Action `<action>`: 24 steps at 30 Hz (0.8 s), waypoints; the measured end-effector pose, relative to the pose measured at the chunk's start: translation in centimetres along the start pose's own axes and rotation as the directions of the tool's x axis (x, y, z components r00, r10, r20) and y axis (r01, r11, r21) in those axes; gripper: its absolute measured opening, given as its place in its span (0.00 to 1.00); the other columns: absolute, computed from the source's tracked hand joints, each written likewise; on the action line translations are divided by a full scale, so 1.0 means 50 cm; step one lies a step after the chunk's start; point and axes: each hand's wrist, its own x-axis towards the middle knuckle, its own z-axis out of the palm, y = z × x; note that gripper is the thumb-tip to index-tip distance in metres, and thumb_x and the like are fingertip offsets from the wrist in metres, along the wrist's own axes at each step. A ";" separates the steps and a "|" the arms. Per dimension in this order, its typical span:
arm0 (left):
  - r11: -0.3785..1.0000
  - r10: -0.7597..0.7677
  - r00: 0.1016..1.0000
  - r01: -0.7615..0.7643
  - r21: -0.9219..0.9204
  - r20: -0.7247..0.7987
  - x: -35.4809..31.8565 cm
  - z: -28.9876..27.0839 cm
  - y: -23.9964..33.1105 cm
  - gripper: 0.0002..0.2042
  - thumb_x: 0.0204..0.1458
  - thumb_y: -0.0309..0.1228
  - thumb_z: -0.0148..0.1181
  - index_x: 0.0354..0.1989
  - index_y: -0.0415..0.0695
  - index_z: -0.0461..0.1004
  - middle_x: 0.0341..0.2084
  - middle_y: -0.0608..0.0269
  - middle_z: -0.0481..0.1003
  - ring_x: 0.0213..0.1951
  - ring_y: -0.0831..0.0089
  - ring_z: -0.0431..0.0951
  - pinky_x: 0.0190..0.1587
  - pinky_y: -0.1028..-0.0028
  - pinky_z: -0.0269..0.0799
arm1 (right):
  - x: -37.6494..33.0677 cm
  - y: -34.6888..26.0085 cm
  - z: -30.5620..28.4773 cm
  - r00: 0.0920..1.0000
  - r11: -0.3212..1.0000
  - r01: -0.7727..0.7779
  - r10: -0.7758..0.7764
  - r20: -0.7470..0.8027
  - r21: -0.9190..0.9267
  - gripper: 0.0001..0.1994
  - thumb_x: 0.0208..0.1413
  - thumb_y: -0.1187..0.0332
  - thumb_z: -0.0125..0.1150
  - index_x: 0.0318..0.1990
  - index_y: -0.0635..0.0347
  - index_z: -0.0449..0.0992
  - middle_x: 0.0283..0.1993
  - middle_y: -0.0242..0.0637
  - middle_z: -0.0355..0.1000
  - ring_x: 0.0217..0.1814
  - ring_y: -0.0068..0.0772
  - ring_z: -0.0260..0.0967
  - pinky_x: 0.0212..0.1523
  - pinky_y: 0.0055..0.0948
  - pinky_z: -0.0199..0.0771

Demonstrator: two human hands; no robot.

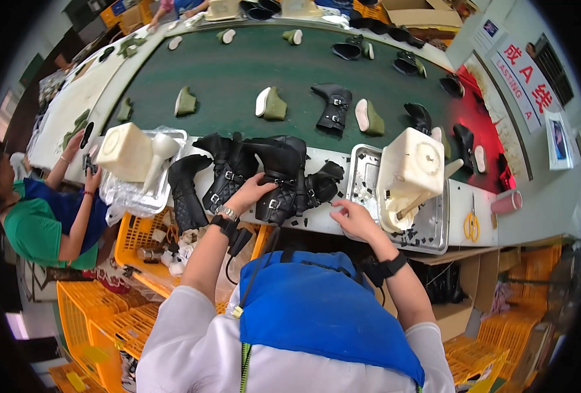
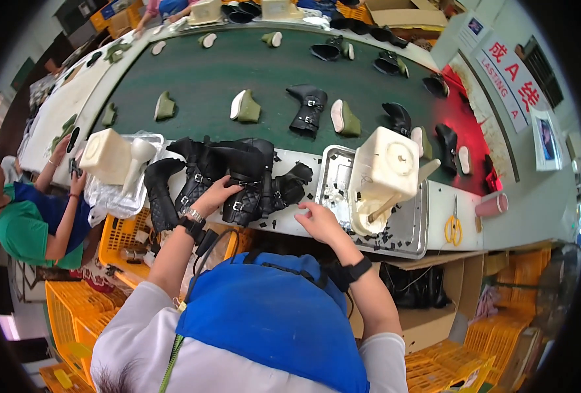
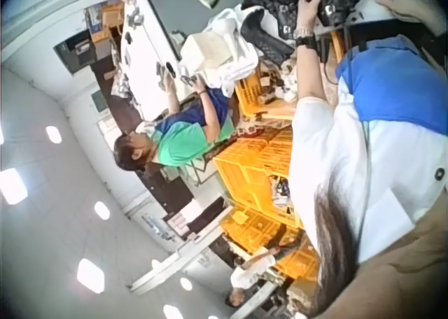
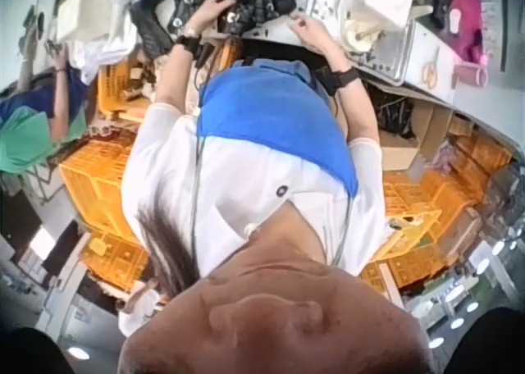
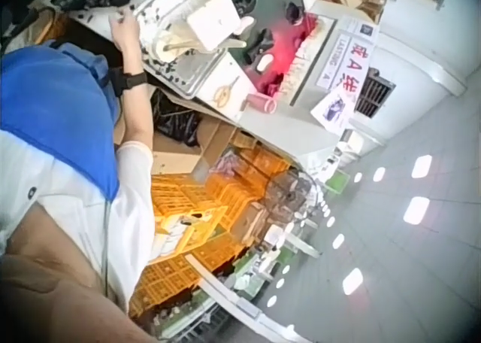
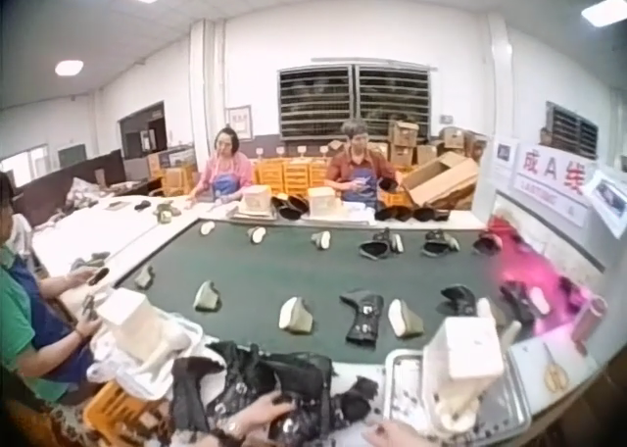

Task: The recorder uses a brush to apply glue to the edges and interior of black boot uppers on a production line.

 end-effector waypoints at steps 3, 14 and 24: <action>0.952 0.175 0.976 -0.134 0.276 -0.129 -0.024 -0.002 0.010 0.32 0.48 0.38 0.57 0.58 0.32 0.53 0.52 0.45 0.63 0.54 0.62 0.65 0.55 0.71 0.59 | 0.044 -0.006 0.046 0.996 0.985 -0.069 0.077 -0.046 0.156 0.17 0.48 0.63 0.59 0.45 0.59 0.69 0.30 0.38 0.70 0.34 0.33 0.69 0.37 0.29 0.68; 0.893 0.447 0.796 -0.376 0.246 -0.407 -0.162 -0.116 0.050 0.21 0.48 0.25 0.58 0.52 0.38 0.64 0.43 0.57 0.70 0.47 0.72 0.70 0.48 0.74 0.67 | 0.097 -0.022 0.069 0.953 0.906 -0.164 0.248 -0.174 0.390 0.14 0.48 0.65 0.60 0.40 0.59 0.66 0.26 0.37 0.70 0.23 0.26 0.68 0.26 0.24 0.67; 0.617 0.608 0.474 0.222 0.755 -0.637 -0.205 -0.315 -0.148 0.40 0.37 0.39 0.67 0.56 0.33 0.53 0.50 0.43 0.62 0.52 0.52 0.63 0.55 0.61 0.58 | 0.066 -0.086 0.088 0.797 0.859 -0.453 0.270 0.541 0.238 0.12 0.53 0.60 0.55 0.35 0.61 0.73 0.29 0.34 0.72 0.25 0.22 0.70 0.25 0.19 0.71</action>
